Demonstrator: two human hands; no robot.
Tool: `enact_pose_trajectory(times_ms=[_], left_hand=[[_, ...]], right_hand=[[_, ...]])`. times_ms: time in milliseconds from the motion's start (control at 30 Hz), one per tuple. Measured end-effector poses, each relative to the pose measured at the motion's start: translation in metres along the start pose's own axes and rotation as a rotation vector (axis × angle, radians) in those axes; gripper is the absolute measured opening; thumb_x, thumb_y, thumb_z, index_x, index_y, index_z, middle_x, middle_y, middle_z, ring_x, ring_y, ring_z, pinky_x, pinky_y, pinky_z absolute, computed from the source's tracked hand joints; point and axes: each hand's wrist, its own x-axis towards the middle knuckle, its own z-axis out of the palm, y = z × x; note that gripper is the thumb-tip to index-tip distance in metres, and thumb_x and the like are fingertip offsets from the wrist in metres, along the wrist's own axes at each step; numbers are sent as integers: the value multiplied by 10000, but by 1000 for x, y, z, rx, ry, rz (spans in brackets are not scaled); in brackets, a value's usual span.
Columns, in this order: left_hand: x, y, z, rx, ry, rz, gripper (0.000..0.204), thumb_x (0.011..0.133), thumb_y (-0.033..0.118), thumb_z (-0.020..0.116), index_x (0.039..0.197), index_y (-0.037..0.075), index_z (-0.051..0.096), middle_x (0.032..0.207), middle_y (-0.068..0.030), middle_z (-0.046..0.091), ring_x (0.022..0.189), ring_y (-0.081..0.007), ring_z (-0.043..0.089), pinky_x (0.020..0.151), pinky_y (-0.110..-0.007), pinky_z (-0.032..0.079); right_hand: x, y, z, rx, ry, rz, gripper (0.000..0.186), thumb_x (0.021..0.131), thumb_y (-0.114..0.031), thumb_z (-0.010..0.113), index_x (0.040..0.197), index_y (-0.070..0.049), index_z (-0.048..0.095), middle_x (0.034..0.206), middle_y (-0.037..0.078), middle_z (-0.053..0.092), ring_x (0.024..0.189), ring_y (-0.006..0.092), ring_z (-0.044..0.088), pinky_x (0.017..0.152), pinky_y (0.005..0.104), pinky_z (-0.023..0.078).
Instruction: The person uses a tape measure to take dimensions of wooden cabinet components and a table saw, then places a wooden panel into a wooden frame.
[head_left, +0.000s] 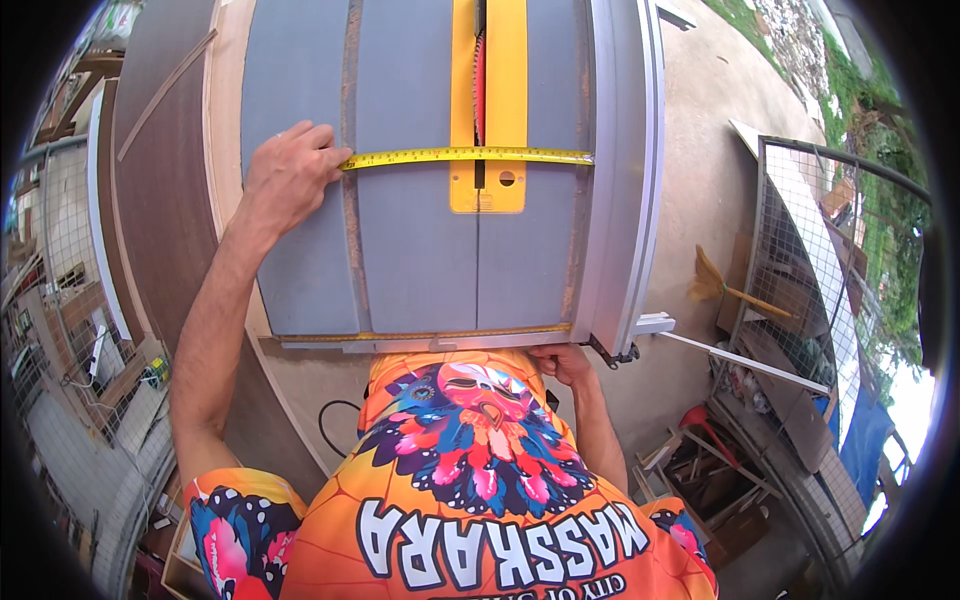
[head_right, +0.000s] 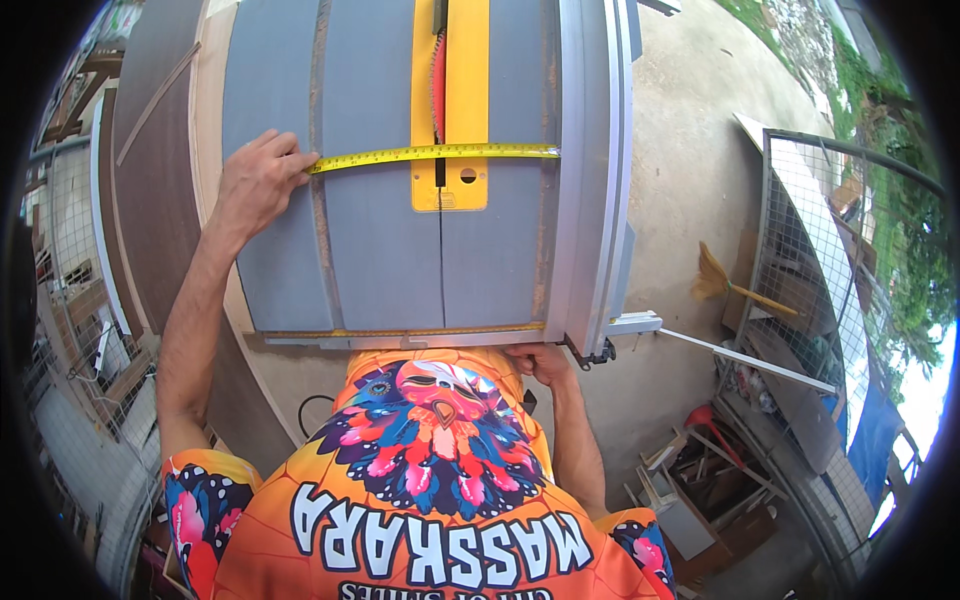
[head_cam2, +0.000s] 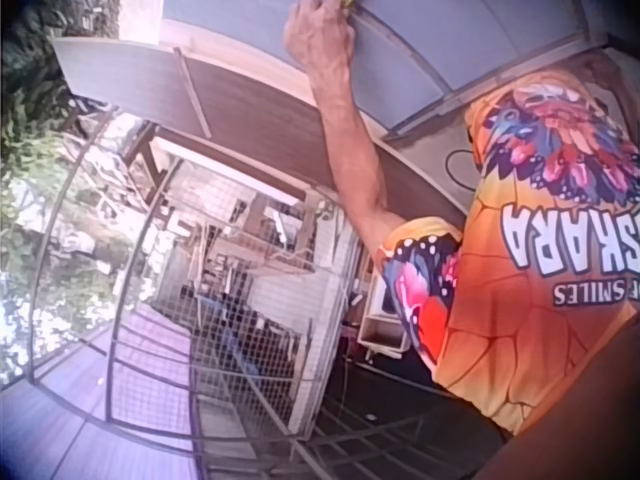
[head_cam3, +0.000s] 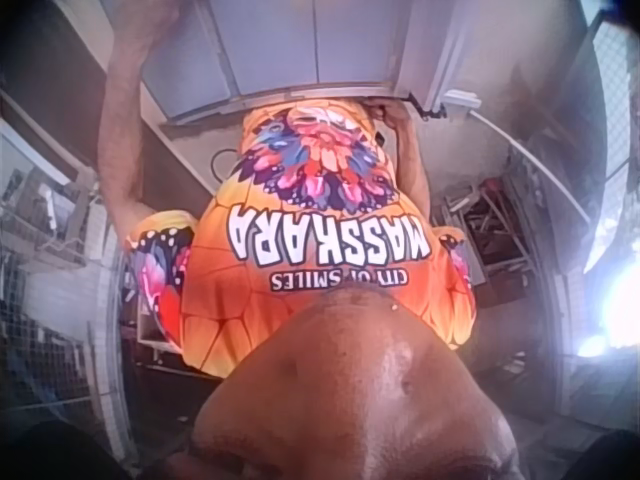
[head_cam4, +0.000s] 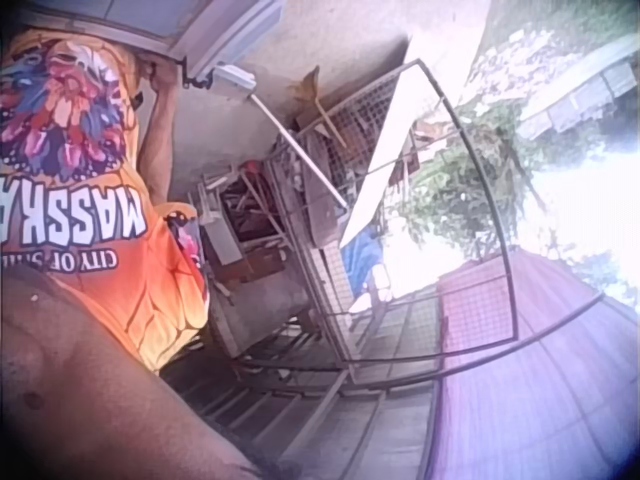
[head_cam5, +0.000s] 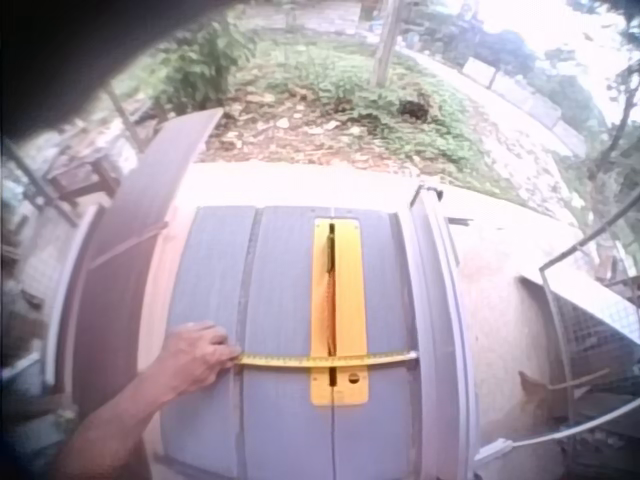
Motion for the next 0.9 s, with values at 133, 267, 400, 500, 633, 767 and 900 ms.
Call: enact_pose_trajectory(times_ms=[133, 267, 400, 500, 633, 767, 900], left_hand=[[0, 0, -1, -10, -2, -8, 268, 817, 114, 850, 1084, 105, 834, 864, -14, 620, 856, -184, 608, 752, -363, 550], [2, 1, -1, 2, -15, -9, 265, 823, 113, 849, 1088, 114, 837, 863, -14, 621, 857, -180, 610, 747, -361, 550], [1, 0, 1, 10, -28, -20, 257, 831, 120, 850, 1088, 118, 842, 863, -9, 623, 852, -174, 606, 741, -355, 553], [2, 2, 0, 25, -53, -45, 256, 834, 125, 850, 1090, 118, 844, 865, -7, 627, 851, -171, 605, 743, -353, 555], [2, 2, 2, 29, -45, -37, 262, 832, 123, 850, 1094, 121, 845, 865, -8, 626, 853, -171, 606, 746, -353, 556], [1, 2, 1, 34, -37, -35, 269, 830, 118, 851, 1099, 126, 848, 863, -11, 625, 855, -172, 606, 747, -352, 556], [2, 2, 0, 30, -36, -33, 265, 832, 122, 849, 1097, 132, 850, 864, -11, 623, 857, -173, 608, 746, -354, 556]], right_hand=[[-1, 1, 0, 20, 5, 3, 103, 944, 31, 714, 1000, -39, 663, 671, -21, 530, 496, 86, 434, 459, 275, 285], [-1, 0, 0, 16, -5, -3, 99, 946, 29, 712, 996, -40, 662, 663, -23, 522, 492, 84, 427, 459, 274, 282], [-1, 0, 1, 14, -18, -14, 99, 944, 26, 713, 1003, -39, 667, 660, -24, 525, 490, 82, 431, 454, 274, 280], [-1, 1, 0, -3, -22, -24, 105, 940, 24, 713, 1015, -38, 674, 658, -22, 531, 489, 81, 439, 451, 272, 282], [-2, 0, 2, -2, 0, -26, 119, 934, 23, 713, 1034, -34, 681, 657, -19, 537, 488, 81, 447, 445, 267, 281], [-3, 2, 1, 3, -15, -34, 127, 932, 22, 712, 1046, -28, 684, 659, -16, 538, 488, 80, 447, 440, 263, 275], [-3, 3, -1, 2, -14, -37, 131, 932, 23, 712, 1050, -25, 684, 660, -15, 538, 489, 80, 448, 440, 263, 277]])
